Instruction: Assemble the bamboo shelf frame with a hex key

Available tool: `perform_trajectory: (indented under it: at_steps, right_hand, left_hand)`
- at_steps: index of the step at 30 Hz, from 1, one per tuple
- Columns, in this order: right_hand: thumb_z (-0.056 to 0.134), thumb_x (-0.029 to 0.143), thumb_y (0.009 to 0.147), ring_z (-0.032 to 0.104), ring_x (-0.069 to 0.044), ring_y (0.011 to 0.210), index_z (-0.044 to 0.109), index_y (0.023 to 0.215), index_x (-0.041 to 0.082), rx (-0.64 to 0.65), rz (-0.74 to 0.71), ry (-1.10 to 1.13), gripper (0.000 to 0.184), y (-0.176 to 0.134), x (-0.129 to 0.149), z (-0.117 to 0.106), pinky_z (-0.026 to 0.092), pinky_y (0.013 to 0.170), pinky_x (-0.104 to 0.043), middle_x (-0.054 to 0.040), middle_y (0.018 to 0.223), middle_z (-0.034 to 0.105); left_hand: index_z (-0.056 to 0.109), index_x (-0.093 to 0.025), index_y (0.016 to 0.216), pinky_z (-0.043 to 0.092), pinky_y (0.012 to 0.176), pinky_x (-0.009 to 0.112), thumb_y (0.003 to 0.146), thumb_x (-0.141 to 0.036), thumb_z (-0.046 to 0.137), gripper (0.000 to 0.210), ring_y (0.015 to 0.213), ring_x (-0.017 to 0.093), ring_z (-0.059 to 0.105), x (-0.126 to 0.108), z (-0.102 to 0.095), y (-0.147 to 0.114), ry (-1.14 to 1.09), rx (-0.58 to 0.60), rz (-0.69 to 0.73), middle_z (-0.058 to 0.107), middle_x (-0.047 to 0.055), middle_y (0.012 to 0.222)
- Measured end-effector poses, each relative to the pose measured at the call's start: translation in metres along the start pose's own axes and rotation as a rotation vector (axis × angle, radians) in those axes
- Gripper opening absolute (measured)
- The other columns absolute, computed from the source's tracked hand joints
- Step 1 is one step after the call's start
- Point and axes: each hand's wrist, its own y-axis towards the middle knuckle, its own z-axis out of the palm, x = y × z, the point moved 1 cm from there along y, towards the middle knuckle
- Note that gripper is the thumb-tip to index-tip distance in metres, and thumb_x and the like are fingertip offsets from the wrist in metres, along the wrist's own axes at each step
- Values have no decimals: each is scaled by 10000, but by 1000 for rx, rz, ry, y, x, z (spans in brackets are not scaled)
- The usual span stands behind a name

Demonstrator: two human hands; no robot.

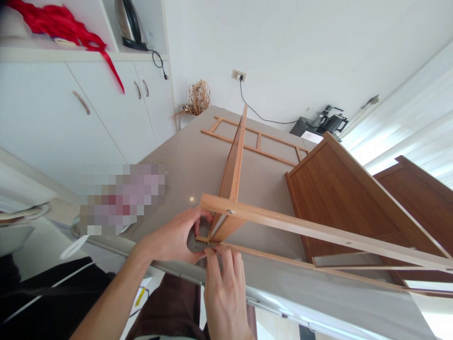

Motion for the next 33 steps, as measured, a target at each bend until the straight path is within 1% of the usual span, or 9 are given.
perform_trajectory:
  at_steps: [5,11,15,18,21,25,33]
  right_hand:
    - [474,87,1052,579,-242,912,652,1209,197,-36,-35,-8,261,2,-3,-2,476,838,-393,-94,1060,655]
    - [496,98,1062,568,-235,915,660,1183,175,-64,-54,-9,218,6,-7,-3,422,850,-374,-79,1035,674]
    - [508,154,1081,592,-244,959,647,1184,184,-82,-40,-6,175,6,-7,-4,396,858,-370,-68,1054,716]
    - [504,190,1094,601,-228,919,648,1116,200,-93,-10,-1,145,6,-7,-5,378,828,-355,-50,1007,720]
    - [507,202,1094,591,-216,880,650,1060,212,-82,14,4,147,5,-9,-6,363,802,-343,-32,943,700]
    - [523,201,1084,577,-219,881,649,1028,215,-62,33,12,139,2,-12,-5,356,798,-343,-36,930,674]
    - [541,151,1063,561,-219,892,657,1085,206,-18,40,67,131,-5,-18,-1,387,809,-355,-43,939,634]
  left_hand:
    - [543,-265,1186,498,836,355,663,-218,823,595,859,197,594,2,0,0,-10,27,-8,656,17,1168]
    - [546,-269,1188,492,810,352,646,-221,849,623,858,203,595,2,0,0,11,22,-31,643,6,1099]
    - [559,-265,1194,498,823,356,642,-219,850,626,865,210,612,1,0,-1,21,11,-27,639,8,1075]
    - [567,-262,1193,501,831,359,648,-213,837,610,867,212,615,1,0,0,25,5,-27,635,9,1053]
    - [567,-258,1183,498,827,358,650,-213,829,595,862,207,605,0,0,0,27,11,-31,636,9,1062]
    - [560,-255,1179,493,834,356,646,-217,837,602,850,197,597,0,-1,0,28,15,-37,633,2,1067]
    - [547,-257,1185,483,833,352,661,-207,832,599,847,190,598,-2,0,1,44,26,-47,622,-6,1049]
